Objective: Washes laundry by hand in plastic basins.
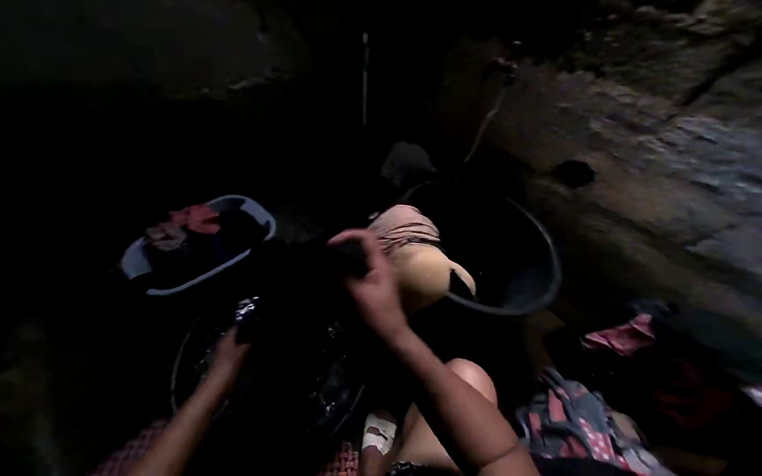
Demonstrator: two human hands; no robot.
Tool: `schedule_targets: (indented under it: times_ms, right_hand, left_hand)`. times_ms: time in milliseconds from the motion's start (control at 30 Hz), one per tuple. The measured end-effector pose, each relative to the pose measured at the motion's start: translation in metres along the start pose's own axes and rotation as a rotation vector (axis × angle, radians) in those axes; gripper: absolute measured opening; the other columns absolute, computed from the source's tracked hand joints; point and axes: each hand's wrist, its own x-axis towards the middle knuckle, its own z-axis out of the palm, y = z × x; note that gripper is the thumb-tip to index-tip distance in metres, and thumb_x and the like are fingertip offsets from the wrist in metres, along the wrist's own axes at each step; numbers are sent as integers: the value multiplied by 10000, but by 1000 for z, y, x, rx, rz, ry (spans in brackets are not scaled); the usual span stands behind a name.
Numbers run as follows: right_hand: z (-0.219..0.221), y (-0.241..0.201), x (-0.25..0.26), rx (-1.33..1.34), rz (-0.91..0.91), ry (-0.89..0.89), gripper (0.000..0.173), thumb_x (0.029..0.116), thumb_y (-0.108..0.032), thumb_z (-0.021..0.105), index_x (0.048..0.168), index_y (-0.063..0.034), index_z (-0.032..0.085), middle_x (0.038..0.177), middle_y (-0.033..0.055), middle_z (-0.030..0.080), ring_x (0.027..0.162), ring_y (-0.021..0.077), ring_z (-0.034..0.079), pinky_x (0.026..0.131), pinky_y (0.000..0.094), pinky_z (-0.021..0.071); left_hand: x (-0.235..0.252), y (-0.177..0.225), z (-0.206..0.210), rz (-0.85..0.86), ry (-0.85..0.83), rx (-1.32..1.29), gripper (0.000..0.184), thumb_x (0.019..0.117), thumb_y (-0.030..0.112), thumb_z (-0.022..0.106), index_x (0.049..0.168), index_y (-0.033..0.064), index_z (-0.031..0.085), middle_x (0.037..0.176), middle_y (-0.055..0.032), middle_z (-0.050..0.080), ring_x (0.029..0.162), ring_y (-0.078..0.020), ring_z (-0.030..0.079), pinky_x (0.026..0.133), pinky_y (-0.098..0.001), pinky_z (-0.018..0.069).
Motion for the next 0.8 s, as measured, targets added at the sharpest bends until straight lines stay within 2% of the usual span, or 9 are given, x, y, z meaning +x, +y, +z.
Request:
schedule_targets:
  times_ms: [67,200,300,367,500,567,633,700,800]
  right_hand:
    - [-6,54,-23,-234,211,-147,359,874,24,685,1217,96,605,1172,200,670,1077,199,656,968,363,535]
    - [-12,125,-55,-578,667,-656,702,952,-208,724,1531,-1,385,1419,300,544,1306,446,550,1074,632,429]
    - [13,120,-60,-475,593,-695,1072,852,-285,836,1629,-15,148,1599,308,314,1426,432,431,1130,598,401]
    - [40,110,-57,-420,506,-659,1187,788,-325,873,1632,-8,102,1612,306,282,1422,405,443,1128,549,423]
    - [66,96,-46,-389,419,-496,920,797,-114,839,1560,1,338,1408,276,567,1257,411,600,1042,591,482]
    - [72,102,-42,-325,404,-438,688,844,-37,765,1462,43,474,1271,289,645,1194,401,637,1034,570,485]
    - [80,111,-39,-270,391,-400,594,870,-25,730,1413,85,514,1279,285,645,1220,358,629,1073,514,475]
    - [85,111,-32,-253,391,-394,575,865,-6,705,1393,121,517,1311,293,628,1255,339,609,1095,480,451]
    - [84,108,-16,-198,416,-348,590,847,49,683,1396,151,491,1350,285,603,1281,271,585,1109,394,436]
  left_hand:
    - [-4,8,-16,14,78,-72,516,1023,34,518,1510,-57,371,1457,-311,477,1319,-419,506,1075,-607,412]
    - [-25,41,-28,173,145,-336,537,978,-32,483,1499,-29,356,1405,-207,510,1184,-172,563,1002,-355,488]
    - [-45,66,-28,213,134,-461,573,937,-69,450,1496,-30,327,1375,-154,508,1138,-71,568,960,-255,503]
    - [-56,72,-23,209,117,-516,599,916,-69,454,1499,-27,320,1356,-151,528,1119,-85,592,935,-274,531]
    - [-74,82,-35,429,151,-215,608,811,-5,625,1376,-127,434,1247,-182,617,1115,-96,626,962,-262,530]
    - [-73,83,-61,641,230,263,615,763,208,817,1161,-205,596,1161,-342,636,1174,-420,607,1035,-558,459]
    - [-62,81,-91,765,303,628,753,716,586,781,964,-120,702,1133,-373,632,1168,-600,554,1029,-759,341]
    - [-56,78,-118,694,286,692,792,745,676,742,1021,-67,738,1247,-357,608,1218,-601,522,1045,-774,301]
    - [-43,52,-141,539,298,552,619,929,529,647,1193,-27,708,1306,-311,604,1233,-552,534,1072,-732,313]
